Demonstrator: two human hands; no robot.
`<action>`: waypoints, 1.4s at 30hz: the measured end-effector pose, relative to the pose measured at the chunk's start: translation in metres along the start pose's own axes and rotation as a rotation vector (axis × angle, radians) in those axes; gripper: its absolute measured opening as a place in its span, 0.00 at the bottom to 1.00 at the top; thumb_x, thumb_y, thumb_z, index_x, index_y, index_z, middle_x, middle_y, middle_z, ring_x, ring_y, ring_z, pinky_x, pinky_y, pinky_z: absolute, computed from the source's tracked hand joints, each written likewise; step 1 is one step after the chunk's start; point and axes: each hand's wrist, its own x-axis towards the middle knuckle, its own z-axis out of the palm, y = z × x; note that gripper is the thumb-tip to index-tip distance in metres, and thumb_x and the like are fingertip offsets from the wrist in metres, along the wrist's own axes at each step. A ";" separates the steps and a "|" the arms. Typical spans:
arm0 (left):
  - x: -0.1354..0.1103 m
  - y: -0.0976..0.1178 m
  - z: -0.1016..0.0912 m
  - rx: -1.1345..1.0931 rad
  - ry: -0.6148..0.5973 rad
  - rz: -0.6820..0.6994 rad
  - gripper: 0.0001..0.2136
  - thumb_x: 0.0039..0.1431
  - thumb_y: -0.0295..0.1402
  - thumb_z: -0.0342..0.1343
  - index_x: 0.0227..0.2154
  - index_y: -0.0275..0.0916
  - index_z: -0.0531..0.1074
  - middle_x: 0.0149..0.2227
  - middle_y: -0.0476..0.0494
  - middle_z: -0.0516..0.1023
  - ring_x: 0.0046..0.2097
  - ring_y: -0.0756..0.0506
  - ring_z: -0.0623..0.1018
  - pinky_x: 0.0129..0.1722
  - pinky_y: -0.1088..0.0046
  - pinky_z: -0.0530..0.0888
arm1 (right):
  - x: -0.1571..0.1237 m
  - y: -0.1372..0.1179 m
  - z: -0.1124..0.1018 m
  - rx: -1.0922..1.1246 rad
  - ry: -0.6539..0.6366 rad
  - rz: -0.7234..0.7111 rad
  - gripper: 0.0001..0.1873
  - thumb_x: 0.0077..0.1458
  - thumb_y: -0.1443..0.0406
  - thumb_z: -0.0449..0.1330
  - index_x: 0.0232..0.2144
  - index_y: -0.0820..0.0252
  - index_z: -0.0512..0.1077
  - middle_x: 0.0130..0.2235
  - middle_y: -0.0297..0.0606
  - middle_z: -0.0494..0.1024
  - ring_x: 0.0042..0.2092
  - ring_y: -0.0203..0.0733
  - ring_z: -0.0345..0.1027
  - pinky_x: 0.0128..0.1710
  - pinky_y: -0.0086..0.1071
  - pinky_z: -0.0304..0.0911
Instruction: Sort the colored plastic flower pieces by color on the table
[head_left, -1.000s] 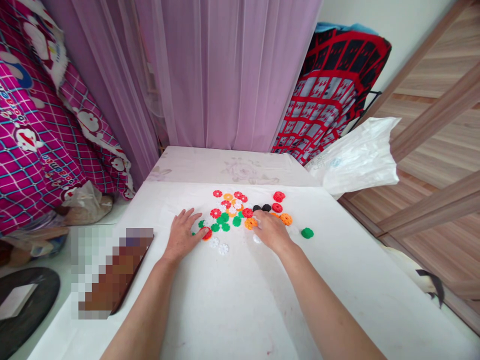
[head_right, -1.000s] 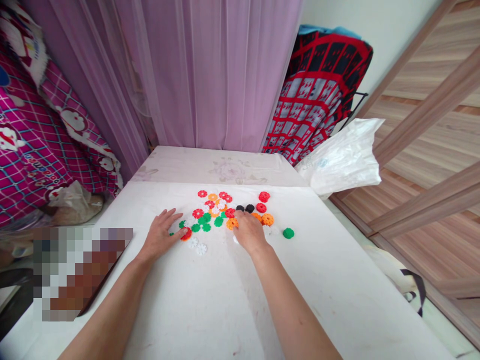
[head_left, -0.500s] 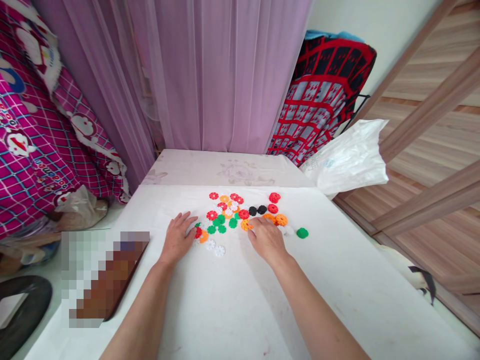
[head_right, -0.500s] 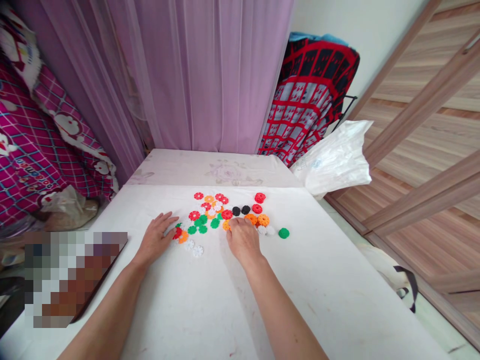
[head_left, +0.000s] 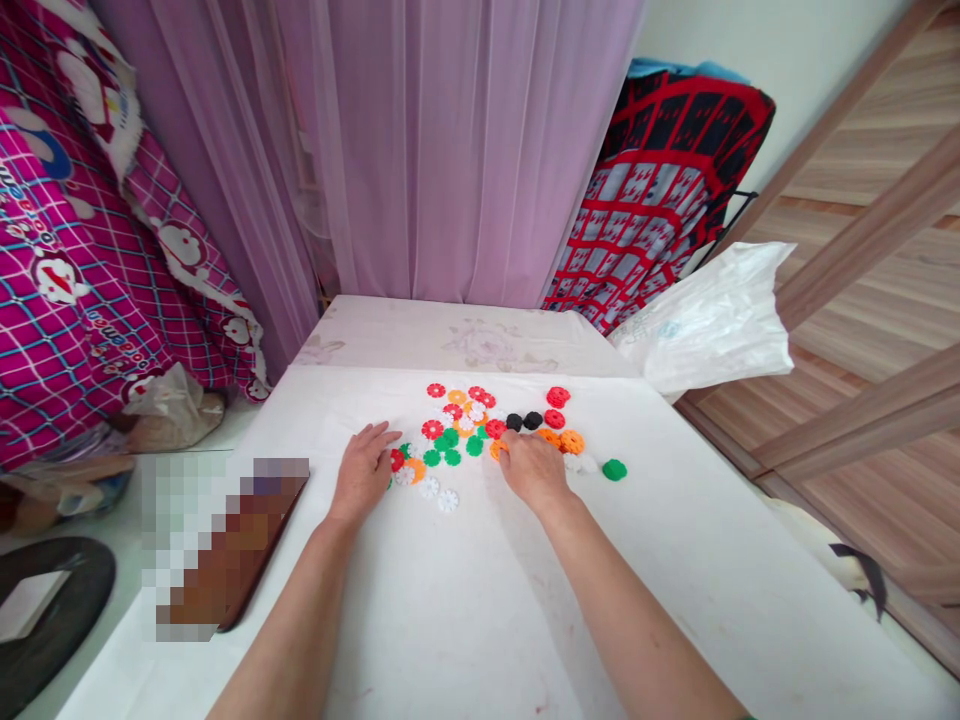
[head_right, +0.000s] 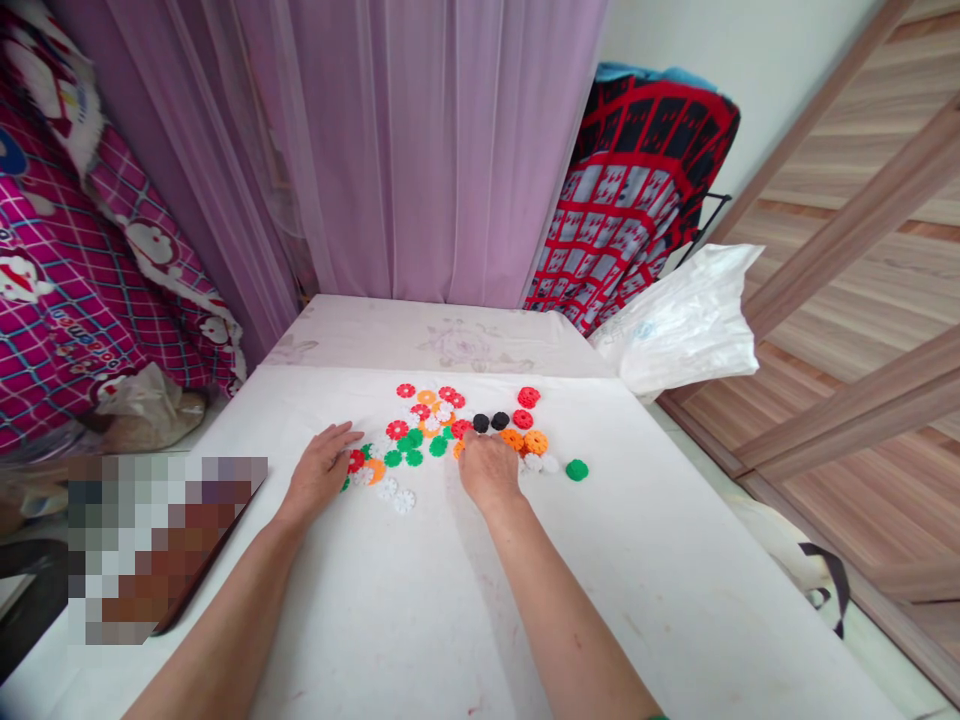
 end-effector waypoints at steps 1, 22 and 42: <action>0.000 0.000 0.000 -0.004 0.000 0.000 0.18 0.52 0.27 0.47 0.44 0.44 0.77 0.55 0.42 0.74 0.61 0.37 0.67 0.62 0.49 0.60 | 0.000 0.000 -0.001 0.005 -0.003 0.000 0.14 0.59 0.67 0.49 0.42 0.59 0.73 0.39 0.46 0.79 0.44 0.47 0.71 0.37 0.35 0.62; 0.001 0.004 -0.003 -0.090 0.028 -0.037 0.20 0.50 0.23 0.46 0.41 0.44 0.78 0.52 0.43 0.76 0.58 0.39 0.70 0.60 0.53 0.64 | -0.004 -0.100 0.014 0.272 0.046 -0.417 0.14 0.55 0.64 0.57 0.45 0.54 0.72 0.45 0.38 0.77 0.49 0.44 0.65 0.47 0.33 0.60; 0.000 0.021 -0.008 0.081 -0.056 -0.040 0.16 0.57 0.31 0.47 0.43 0.42 0.76 0.54 0.41 0.75 0.57 0.40 0.72 0.62 0.50 0.60 | 0.002 -0.013 -0.020 0.138 0.014 0.020 0.32 0.52 0.61 0.59 0.59 0.57 0.58 0.43 0.42 0.79 0.45 0.48 0.72 0.39 0.34 0.62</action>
